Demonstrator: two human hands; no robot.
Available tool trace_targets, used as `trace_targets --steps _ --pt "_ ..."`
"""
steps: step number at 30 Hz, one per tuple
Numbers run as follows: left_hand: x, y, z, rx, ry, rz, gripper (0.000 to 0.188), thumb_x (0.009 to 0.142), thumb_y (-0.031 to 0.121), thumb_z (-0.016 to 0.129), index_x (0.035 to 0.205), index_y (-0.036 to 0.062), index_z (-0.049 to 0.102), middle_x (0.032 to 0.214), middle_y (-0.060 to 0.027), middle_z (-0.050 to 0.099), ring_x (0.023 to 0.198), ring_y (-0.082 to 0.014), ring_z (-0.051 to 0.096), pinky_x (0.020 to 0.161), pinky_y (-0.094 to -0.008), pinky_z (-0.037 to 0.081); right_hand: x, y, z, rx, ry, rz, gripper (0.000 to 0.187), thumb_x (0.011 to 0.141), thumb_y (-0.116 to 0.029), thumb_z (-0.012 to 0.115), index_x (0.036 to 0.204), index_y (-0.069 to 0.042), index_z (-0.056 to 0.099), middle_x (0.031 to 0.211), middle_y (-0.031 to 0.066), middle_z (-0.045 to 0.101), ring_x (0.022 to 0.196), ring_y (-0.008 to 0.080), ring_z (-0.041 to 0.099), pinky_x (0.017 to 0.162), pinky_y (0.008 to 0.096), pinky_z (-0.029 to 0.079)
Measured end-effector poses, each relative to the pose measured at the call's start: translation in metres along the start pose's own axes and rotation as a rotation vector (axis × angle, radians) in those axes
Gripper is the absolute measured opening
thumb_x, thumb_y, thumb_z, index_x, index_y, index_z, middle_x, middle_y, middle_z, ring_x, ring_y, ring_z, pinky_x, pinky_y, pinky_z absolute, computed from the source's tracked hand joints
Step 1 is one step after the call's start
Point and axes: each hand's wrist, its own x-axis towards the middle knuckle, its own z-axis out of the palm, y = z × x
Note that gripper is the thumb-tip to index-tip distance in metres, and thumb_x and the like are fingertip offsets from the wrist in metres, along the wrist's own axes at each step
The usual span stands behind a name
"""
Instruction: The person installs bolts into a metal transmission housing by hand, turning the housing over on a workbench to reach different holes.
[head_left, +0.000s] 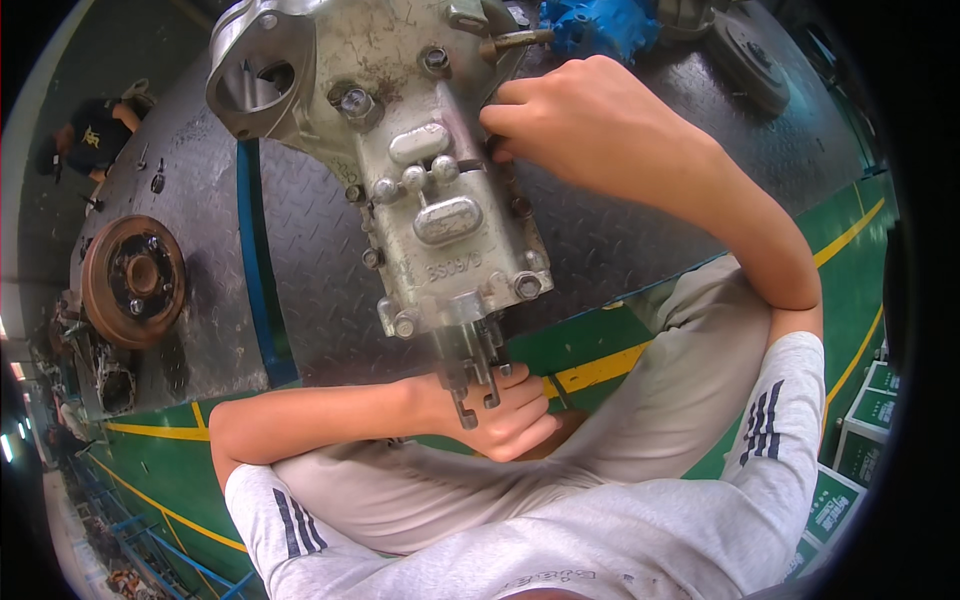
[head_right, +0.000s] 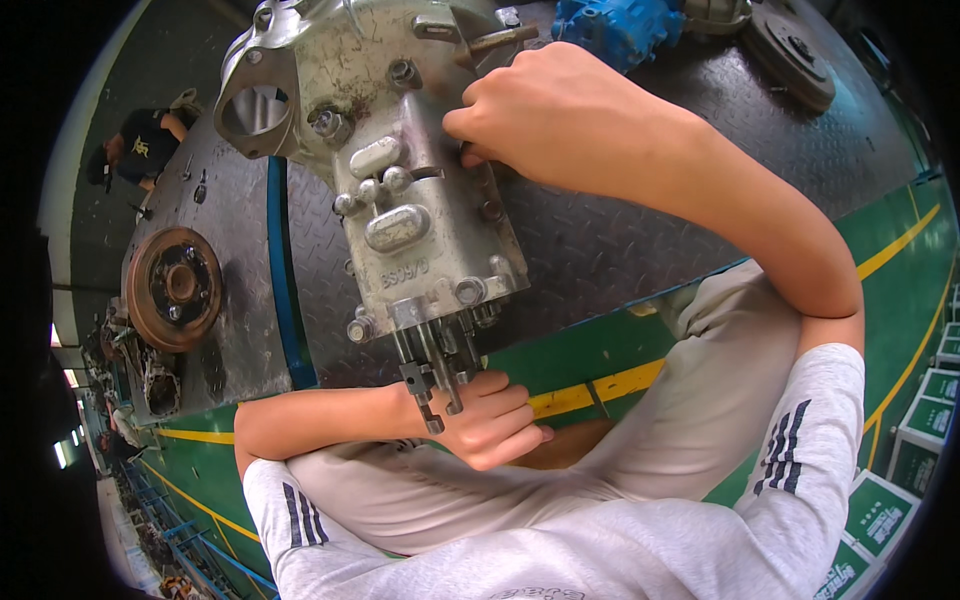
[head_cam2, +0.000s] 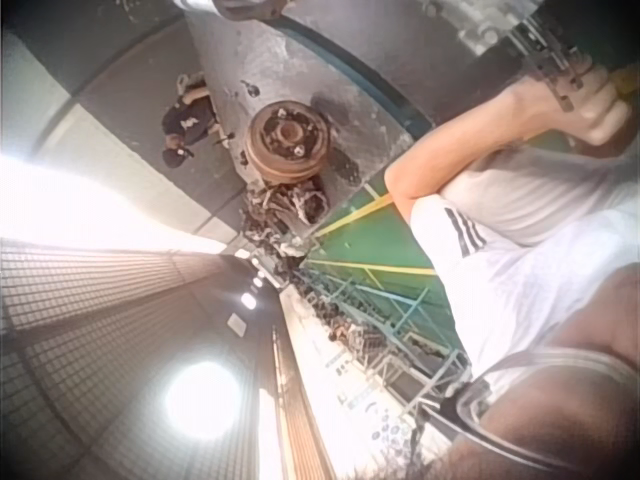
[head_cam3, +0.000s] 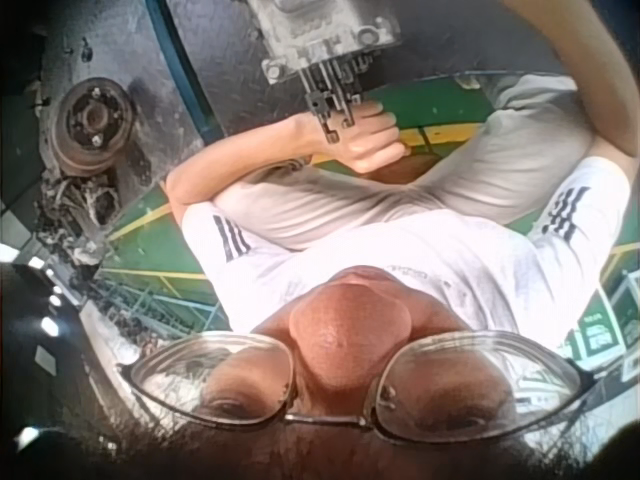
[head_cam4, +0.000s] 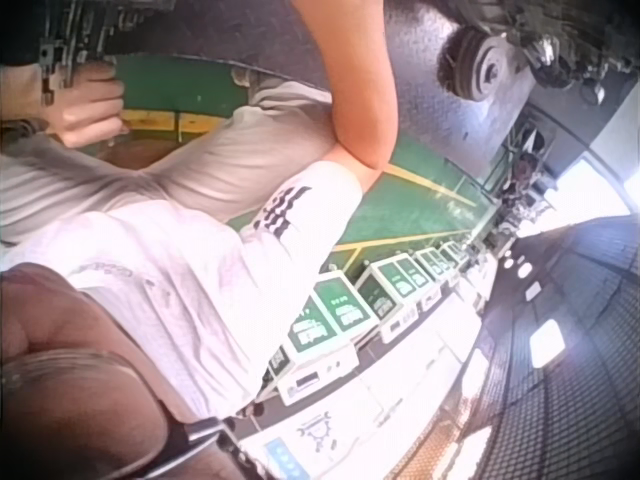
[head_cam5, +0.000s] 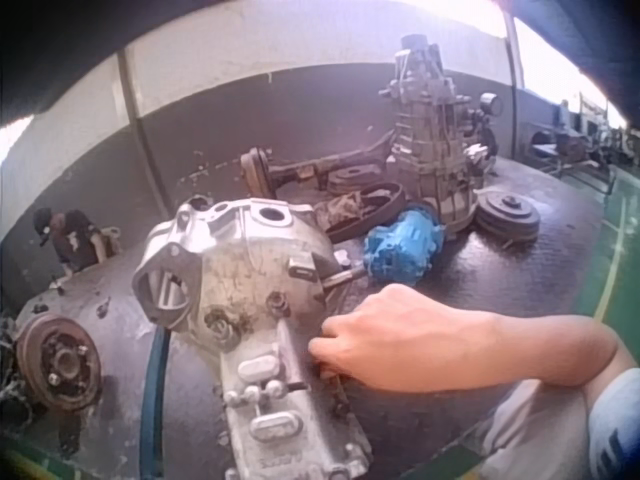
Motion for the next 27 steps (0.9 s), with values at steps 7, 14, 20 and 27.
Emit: trace_targets --steps 7,14,20,27 --pt "0.001 0.000 -0.001 0.002 0.001 -0.005 0.042 0.094 0.014 0.079 0.067 0.0107 0.047 0.062 0.0009 0.038 0.055 -0.0148 0.044 0.055 -0.0317 0.031 0.001 0.001 -0.002 -0.043 0.005 -0.039 0.010 0.087 -0.010 0.078 0.095 -0.006 0.073 0.092 0.0091 0.075 0.085 0.0328 0.078 0.071 0.0441 0.061" --pt "0.000 0.000 0.001 -0.007 0.008 -0.009 0.043 0.094 0.014 0.079 0.066 0.0110 0.046 0.062 0.0009 0.037 0.055 -0.0144 0.043 0.054 -0.0315 0.031 0.002 0.001 0.004 0.042 0.095 -0.042 0.013 0.084 -0.008 0.080 0.096 -0.005 0.075 0.092 0.0091 0.075 0.084 0.0332 0.078 0.072 0.0444 0.061" --pt "0.001 0.000 0.000 -0.008 0.004 -0.006 0.043 0.093 0.014 0.079 0.066 0.0109 0.046 0.062 0.0010 0.037 0.055 -0.0143 0.044 0.053 -0.0316 0.031 0.000 0.001 0.006 0.026 0.048 0.001 0.013 0.084 -0.010 0.081 0.095 -0.006 0.076 0.091 0.0084 0.076 0.084 0.0328 0.078 0.073 0.0433 0.061" --pt "-0.002 0.001 0.001 0.001 0.001 -0.007 0.043 0.092 0.014 0.080 0.066 0.0112 0.045 0.061 0.0009 0.037 0.055 -0.0140 0.043 0.053 -0.0316 0.030 -0.004 -0.009 -0.019 0.002 -0.047 0.041 0.013 0.086 -0.014 0.083 0.094 -0.005 0.077 0.090 0.0101 0.076 0.084 0.0334 0.078 0.071 0.0435 0.061"
